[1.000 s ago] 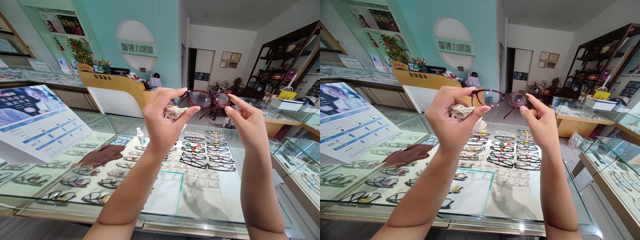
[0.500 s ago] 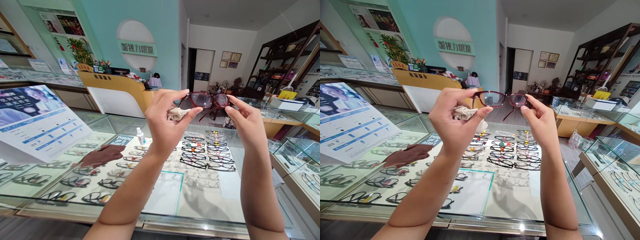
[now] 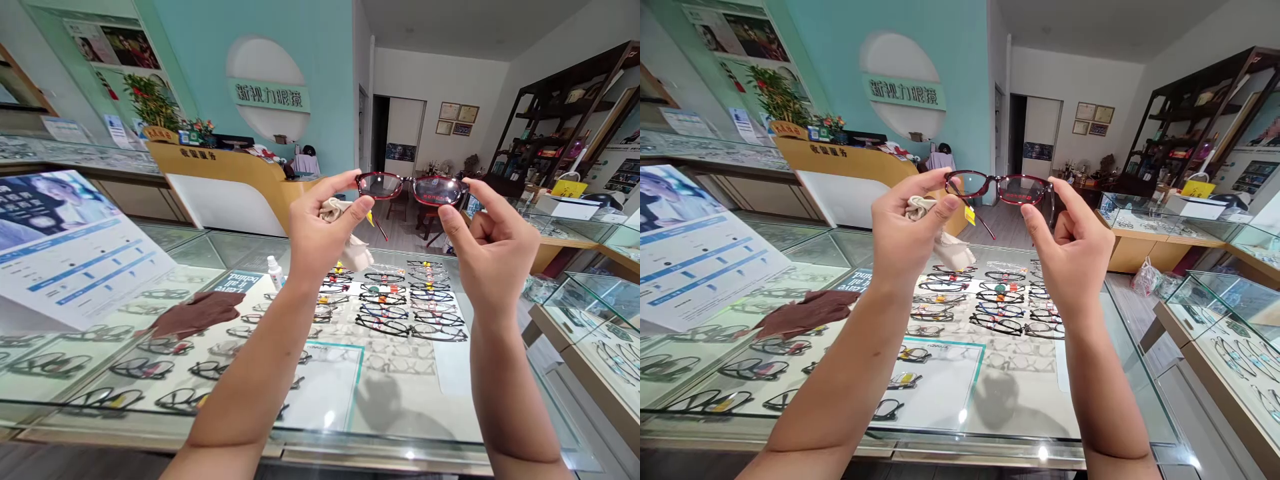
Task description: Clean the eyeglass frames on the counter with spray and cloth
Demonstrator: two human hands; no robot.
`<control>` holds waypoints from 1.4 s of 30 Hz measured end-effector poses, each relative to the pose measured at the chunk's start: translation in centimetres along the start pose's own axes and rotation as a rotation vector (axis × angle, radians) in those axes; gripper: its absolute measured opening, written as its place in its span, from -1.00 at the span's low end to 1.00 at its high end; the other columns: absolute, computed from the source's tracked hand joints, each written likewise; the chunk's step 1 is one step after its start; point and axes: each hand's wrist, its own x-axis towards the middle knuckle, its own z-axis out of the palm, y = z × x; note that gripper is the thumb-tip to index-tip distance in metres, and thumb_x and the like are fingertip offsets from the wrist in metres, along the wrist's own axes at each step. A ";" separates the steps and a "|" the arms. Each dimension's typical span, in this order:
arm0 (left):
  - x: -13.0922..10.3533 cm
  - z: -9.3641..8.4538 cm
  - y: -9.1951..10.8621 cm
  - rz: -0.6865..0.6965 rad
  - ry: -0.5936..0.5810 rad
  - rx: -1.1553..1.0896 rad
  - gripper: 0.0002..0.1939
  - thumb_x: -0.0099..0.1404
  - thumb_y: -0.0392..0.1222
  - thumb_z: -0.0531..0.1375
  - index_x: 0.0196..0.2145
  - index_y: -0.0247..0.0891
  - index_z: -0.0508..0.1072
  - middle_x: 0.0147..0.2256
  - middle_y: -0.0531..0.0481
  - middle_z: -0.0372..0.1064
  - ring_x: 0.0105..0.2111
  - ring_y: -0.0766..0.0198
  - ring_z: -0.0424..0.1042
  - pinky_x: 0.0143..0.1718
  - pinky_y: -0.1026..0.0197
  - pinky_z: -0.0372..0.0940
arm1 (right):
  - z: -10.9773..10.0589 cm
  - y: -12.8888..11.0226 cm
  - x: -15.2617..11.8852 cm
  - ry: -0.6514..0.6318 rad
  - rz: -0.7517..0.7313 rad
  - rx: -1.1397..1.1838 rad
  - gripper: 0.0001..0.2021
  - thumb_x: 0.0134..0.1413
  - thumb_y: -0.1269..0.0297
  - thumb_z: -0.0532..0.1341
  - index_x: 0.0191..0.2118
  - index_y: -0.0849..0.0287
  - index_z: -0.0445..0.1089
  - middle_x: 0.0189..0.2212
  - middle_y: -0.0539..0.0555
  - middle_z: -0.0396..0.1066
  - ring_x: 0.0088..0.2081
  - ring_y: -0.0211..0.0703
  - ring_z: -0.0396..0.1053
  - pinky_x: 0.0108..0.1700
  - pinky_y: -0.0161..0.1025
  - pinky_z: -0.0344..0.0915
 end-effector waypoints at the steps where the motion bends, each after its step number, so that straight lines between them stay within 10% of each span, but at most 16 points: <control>1: 0.0 0.0 0.0 -0.019 -0.005 -0.008 -0.55 0.24 0.14 0.47 0.02 -0.06 0.66 -0.02 -0.09 0.64 -0.26 0.23 0.54 -0.32 0.19 0.43 | 0.0 -0.1 0.0 0.012 -0.008 -0.007 -0.62 0.23 0.06 0.39 0.11 0.06 0.58 -0.54 -0.10 0.18 -0.53 -0.33 0.01 -0.45 -0.25 0.16; 32: -0.9 -0.1 0.8 0.264 0.097 0.165 -0.51 0.28 0.19 0.44 0.08 -0.05 0.59 -0.03 -0.07 0.54 -0.17 0.19 0.52 -0.23 0.16 0.45 | -0.3 -0.2 0.2 -0.098 0.071 -0.079 -0.60 0.24 0.05 0.37 0.13 0.08 0.56 -0.58 -0.16 0.14 -0.52 -0.31 0.00 -0.39 -0.23 0.17; 42: -0.9 0.1 0.4 0.114 0.045 0.166 -0.48 0.32 0.20 0.40 0.14 -0.04 0.58 0.05 -0.08 0.57 -0.22 0.22 0.54 -0.30 0.20 0.45 | 0.6 0.2 -0.1 0.056 -0.081 -0.228 -0.57 0.22 0.01 0.37 0.15 0.00 0.53 -0.19 0.08 0.41 -0.17 -0.08 0.39 -0.20 -0.10 0.42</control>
